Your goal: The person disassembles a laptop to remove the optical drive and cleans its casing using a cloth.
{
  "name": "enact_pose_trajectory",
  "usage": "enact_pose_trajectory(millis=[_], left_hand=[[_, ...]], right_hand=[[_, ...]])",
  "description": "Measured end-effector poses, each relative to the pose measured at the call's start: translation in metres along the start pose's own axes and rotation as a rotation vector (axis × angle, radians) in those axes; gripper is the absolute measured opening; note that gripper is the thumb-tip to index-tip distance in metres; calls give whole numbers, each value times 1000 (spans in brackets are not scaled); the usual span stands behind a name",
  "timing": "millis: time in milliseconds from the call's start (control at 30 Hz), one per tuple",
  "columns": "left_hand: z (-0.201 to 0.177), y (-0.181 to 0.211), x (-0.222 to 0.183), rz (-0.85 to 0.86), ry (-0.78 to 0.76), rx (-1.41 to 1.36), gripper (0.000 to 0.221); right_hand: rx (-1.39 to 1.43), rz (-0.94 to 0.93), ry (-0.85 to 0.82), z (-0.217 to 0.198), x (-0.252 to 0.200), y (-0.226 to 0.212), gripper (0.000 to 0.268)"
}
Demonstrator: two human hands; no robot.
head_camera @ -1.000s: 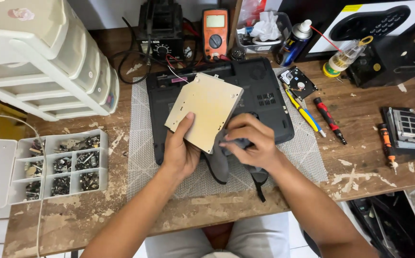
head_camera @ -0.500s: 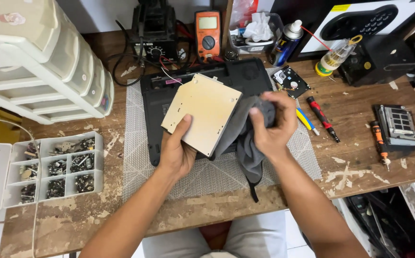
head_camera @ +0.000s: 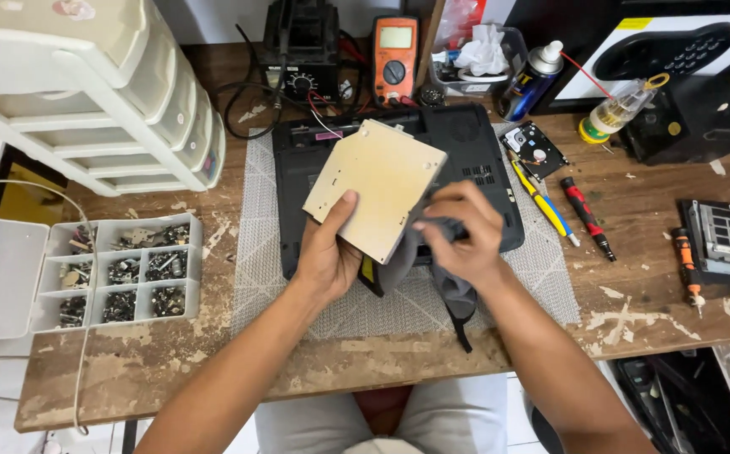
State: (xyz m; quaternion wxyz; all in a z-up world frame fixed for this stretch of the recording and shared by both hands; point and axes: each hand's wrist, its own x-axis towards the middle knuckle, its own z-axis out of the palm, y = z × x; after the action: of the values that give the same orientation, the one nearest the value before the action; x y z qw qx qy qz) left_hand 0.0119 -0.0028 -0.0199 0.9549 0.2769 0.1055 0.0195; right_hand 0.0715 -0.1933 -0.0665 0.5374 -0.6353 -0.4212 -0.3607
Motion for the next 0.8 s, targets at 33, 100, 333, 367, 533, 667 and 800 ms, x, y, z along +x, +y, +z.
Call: enact_pose_trajectory(millis=[33, 100, 333, 367, 533, 667, 800], left_hand=[[2, 2, -1, 1, -34, 21, 44], [-5, 4, 3, -4, -73, 46, 42], [-9, 26, 17, 89, -275, 264, 38], [-3, 30, 12, 93, -278, 265, 38], [12, 39, -1, 125, -264, 434, 29], [14, 35, 0, 142, -205, 514, 33], [12, 32, 2, 198, 1, 580, 44]], right_hand=[[-84, 26, 48, -4, -4, 6, 15], [-114, 53, 89, -10, 18, -8, 17], [-124, 179, 119, -24, 42, -17, 10], [-124, 175, 119, -28, 39, -12, 10], [125, 338, -9, -38, 32, -2, 9], [257, 384, -79, -37, 19, 9, 15], [435, 439, -239, -29, 26, -5, 15]])
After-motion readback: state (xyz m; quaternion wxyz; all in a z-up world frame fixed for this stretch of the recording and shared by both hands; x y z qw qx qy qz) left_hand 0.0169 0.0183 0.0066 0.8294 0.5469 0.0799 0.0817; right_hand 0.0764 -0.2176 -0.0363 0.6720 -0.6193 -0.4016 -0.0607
